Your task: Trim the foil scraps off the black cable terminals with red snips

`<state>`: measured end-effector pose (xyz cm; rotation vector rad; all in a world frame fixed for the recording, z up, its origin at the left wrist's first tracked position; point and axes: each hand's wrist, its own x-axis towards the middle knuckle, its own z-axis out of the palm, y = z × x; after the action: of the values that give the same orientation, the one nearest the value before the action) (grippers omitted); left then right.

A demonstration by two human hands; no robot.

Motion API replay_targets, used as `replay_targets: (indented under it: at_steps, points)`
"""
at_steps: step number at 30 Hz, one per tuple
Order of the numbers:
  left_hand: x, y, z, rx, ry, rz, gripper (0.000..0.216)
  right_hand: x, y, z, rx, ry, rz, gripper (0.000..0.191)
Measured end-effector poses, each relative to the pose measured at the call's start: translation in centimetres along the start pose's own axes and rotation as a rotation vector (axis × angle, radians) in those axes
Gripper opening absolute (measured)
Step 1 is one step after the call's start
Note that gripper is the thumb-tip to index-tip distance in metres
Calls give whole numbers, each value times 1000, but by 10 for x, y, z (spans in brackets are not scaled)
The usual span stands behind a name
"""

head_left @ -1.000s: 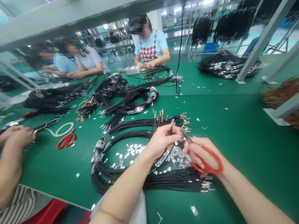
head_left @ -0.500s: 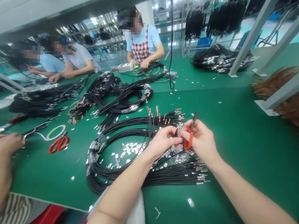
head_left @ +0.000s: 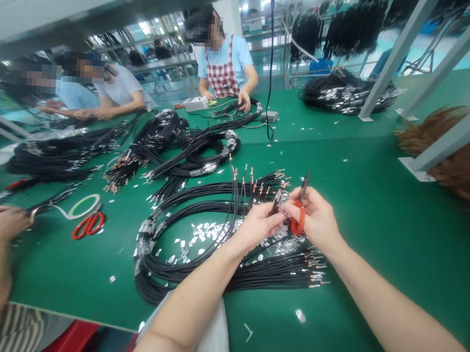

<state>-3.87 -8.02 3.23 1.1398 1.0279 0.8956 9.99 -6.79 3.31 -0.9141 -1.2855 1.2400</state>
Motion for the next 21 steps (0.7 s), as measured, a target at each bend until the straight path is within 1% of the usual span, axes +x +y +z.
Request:
replay_targets:
  at_steps: [2, 5, 7, 9, 12, 15, 18, 21]
  points:
    - [0, 2, -1, -31, -27, -30, 27, 1, 1, 0, 44, -15, 18, 27]
    - [0, 5, -1, -72, -31, -28, 29, 2, 5, -3, 144, 51, 63, 30]
    - [0, 6, -1, -80, 12, 2, 27, 3, 8, -4, 177, 107, 78, 30]
    - [0, 5, 0, -58, 70, 29, 24, 1, 8, -3, 168, 121, 74, 31]
    - [0, 1, 1, 26, 136, 70, 20, -2, 5, 0, 101, 136, 29, 31]
    - [0, -4, 2, 127, 203, 118, 16, -5, 1, 4, 16, 182, -5, 28]
    - [-1, -8, 3, 246, 291, 186, 14, -5, 2, 5, 15, 197, 43, 27]
    - [-3, -9, 4, 397, 368, 283, 14, -3, 6, 6, 89, 198, 117, 29]
